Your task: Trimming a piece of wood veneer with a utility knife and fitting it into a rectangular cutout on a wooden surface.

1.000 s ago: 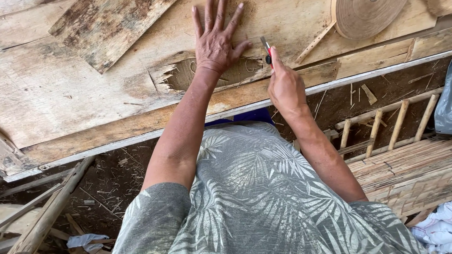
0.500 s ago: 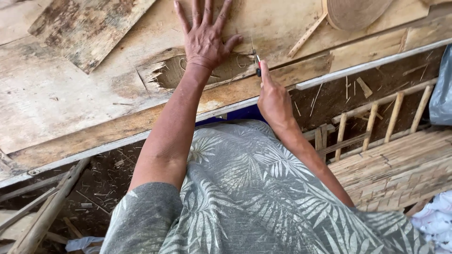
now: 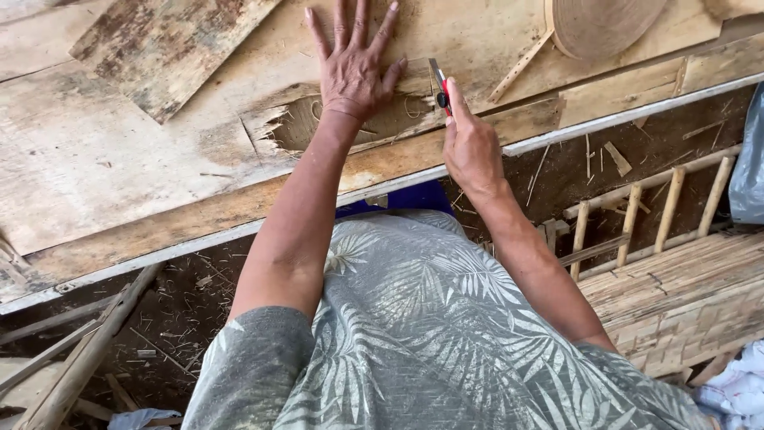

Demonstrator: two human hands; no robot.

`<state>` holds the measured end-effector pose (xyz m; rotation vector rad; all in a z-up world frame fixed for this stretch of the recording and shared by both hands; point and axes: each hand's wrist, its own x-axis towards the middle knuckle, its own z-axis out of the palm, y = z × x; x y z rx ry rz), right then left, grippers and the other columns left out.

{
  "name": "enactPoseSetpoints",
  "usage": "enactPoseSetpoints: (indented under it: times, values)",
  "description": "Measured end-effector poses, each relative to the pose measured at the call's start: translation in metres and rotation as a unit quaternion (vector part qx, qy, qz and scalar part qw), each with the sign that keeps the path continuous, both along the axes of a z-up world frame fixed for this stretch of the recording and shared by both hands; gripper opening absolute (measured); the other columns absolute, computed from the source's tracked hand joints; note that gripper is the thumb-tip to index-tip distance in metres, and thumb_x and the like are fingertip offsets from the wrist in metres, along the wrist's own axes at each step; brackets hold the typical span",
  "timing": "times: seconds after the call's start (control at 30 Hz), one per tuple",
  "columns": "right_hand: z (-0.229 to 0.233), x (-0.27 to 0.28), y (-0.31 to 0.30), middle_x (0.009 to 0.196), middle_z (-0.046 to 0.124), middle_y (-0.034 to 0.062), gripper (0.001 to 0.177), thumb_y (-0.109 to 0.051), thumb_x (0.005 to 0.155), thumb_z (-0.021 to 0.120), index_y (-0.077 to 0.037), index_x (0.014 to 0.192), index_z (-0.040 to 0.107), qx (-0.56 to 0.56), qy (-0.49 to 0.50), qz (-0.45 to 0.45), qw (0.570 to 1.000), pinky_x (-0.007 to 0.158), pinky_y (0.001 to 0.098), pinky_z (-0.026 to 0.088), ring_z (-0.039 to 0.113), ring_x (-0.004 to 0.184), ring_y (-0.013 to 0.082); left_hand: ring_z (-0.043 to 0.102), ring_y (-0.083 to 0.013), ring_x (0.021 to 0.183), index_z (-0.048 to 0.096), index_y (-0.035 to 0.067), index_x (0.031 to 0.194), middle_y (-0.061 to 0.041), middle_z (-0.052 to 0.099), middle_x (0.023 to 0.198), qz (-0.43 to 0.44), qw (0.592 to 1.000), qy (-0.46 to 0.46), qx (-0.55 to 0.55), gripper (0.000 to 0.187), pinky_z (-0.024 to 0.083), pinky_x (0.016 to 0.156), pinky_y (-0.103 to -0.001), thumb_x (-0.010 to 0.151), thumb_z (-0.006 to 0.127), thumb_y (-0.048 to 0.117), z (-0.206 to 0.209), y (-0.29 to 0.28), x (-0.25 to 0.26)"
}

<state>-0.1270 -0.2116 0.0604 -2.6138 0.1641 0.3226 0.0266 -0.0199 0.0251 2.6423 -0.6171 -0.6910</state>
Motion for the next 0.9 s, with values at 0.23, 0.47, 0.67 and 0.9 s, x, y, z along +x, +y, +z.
enactPoseSetpoints:
  times: [0.23, 0.47, 0.67, 0.9]
  values:
    - [-0.005, 0.01, -0.001, 0.069, 0.059, 0.0004, 0.059, -0.003, 0.109, 0.058, -0.006, 0.162, 0.033, -0.023, -0.001, -0.002, 1.0, 0.05, 0.0287, 0.052, 0.052, 0.055, 0.0141, -0.003, -0.0386, 0.158, 0.015, 0.032, 0.168, -0.015, 0.009, 0.175, 0.008, 0.999, -0.013, -0.033, 0.067, -0.014, 0.117, -0.073, 0.11, 0.033, 0.062, -0.002, 0.0, 0.0]
    - [-0.006, 0.007, 0.002, 0.066, 0.053, -0.0037, 0.06, -0.003, 0.11, 0.06, -0.005, 0.164, 0.032, -0.032, 0.008, 0.0, 0.999, 0.045, 0.0251, 0.045, 0.045, 0.052, 0.0104, -0.003, -0.0383, 0.158, 0.014, 0.031, 0.168, -0.014, 0.008, 0.175, 0.013, 0.999, -0.005, -0.039, 0.066, -0.015, 0.117, -0.072, 0.111, 0.031, 0.06, -0.007, 0.001, -0.001]
    - [0.006, 0.019, 0.009, 0.078, 0.067, 0.0058, 0.058, -0.004, 0.109, 0.056, -0.003, 0.162, 0.031, -0.068, 0.042, 0.002, 0.997, 0.055, 0.034, 0.056, 0.062, 0.062, 0.0198, 0.01, -0.0452, 0.153, 0.031, 0.027, 0.164, -0.022, 0.03, 0.169, 0.022, 0.991, -0.094, -0.09, 0.065, -0.01, 0.114, -0.075, 0.11, 0.05, 0.055, -0.026, 0.001, -0.007]
    - [0.023, 0.017, 0.008, 0.066, 0.058, 0.0027, 0.056, -0.001, 0.11, 0.055, 0.001, 0.16, 0.032, -0.032, 0.081, 0.014, 0.996, 0.042, 0.0307, 0.05, 0.055, 0.049, 0.0159, 0.039, -0.0452, 0.137, 0.052, 0.025, 0.15, -0.02, 0.051, 0.147, 0.027, 0.987, -0.142, -0.065, 0.058, 0.008, 0.111, -0.073, 0.1, 0.054, 0.056, -0.037, -0.005, -0.01]
